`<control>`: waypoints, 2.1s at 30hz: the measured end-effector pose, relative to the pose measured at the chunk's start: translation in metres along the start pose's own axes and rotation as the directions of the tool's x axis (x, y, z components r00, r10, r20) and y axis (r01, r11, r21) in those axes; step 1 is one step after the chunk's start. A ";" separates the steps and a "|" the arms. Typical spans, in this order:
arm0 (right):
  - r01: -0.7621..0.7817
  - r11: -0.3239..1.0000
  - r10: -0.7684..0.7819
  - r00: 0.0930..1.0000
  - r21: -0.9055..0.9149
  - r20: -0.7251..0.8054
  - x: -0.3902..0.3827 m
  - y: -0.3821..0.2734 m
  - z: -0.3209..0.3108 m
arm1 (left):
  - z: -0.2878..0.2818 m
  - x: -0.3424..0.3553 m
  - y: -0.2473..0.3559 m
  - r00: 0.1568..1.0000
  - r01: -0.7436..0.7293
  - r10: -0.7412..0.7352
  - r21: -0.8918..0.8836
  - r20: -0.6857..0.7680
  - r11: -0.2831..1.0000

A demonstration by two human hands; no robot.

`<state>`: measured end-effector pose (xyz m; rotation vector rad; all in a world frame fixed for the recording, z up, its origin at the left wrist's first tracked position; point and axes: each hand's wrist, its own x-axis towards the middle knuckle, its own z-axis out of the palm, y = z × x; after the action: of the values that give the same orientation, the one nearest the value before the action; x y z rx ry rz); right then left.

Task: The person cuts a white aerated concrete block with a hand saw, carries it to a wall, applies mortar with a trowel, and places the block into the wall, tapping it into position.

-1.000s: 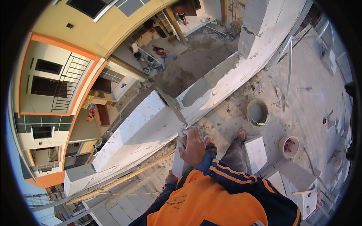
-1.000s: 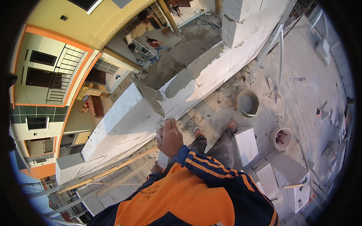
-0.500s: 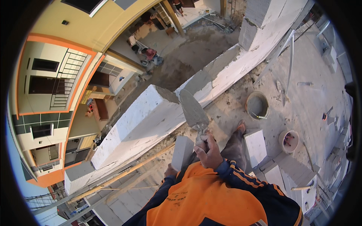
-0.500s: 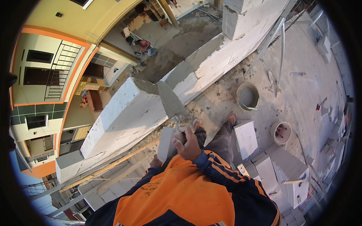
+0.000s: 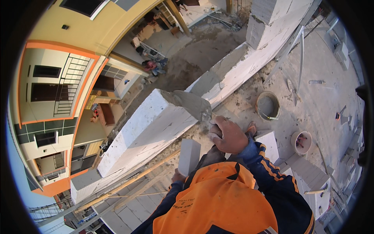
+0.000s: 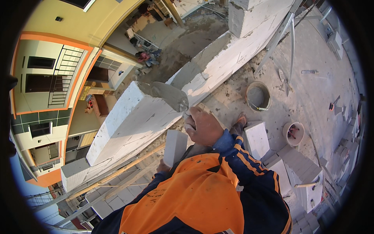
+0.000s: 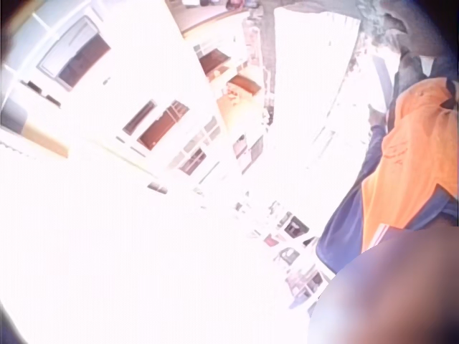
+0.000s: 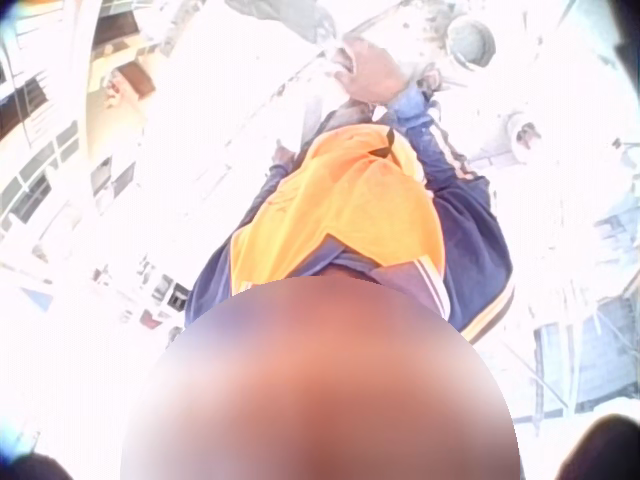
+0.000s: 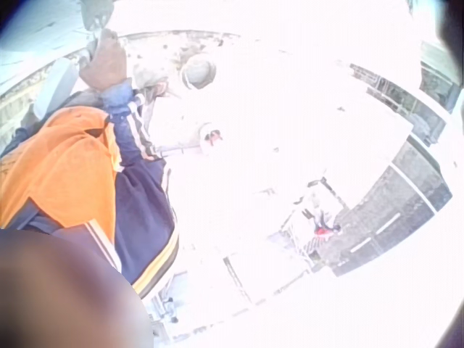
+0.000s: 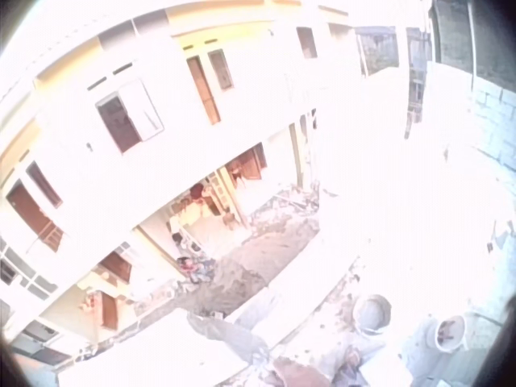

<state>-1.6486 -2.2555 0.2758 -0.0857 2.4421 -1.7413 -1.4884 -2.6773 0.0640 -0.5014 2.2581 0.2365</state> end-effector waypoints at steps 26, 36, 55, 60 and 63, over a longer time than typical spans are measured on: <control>-0.125 0.992 0.126 0.991 0.012 -0.036 0.037 0.058 0.010 | -0.004 0.003 0.016 1.000 0.018 -0.019 0.015 0.021 1.000; -0.081 0.993 0.102 0.962 0.088 -0.255 0.007 0.116 -0.065 | -0.008 -0.001 0.045 1.000 -0.011 0.010 0.089 0.022 0.996; -0.774 0.184 0.763 0.501 -0.606 -0.408 -0.096 0.711 -0.229 | 0.026 -0.044 0.201 0.997 -0.059 0.078 0.422 -0.029 0.905; -0.687 0.291 0.783 0.571 -0.665 -0.247 -0.055 0.796 -0.183 | 0.051 -0.024 0.153 0.970 -0.086 -0.039 0.491 0.238 0.867; -0.630 0.411 0.774 0.623 -0.659 -0.113 -0.052 0.799 -0.185 | 0.057 -0.022 0.146 0.921 -0.054 -0.161 0.528 0.354 0.848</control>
<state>-1.5966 -1.8132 -0.4153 0.5960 2.2470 -0.4400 -1.4993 -2.5211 0.0439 -0.1952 1.8058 -0.2989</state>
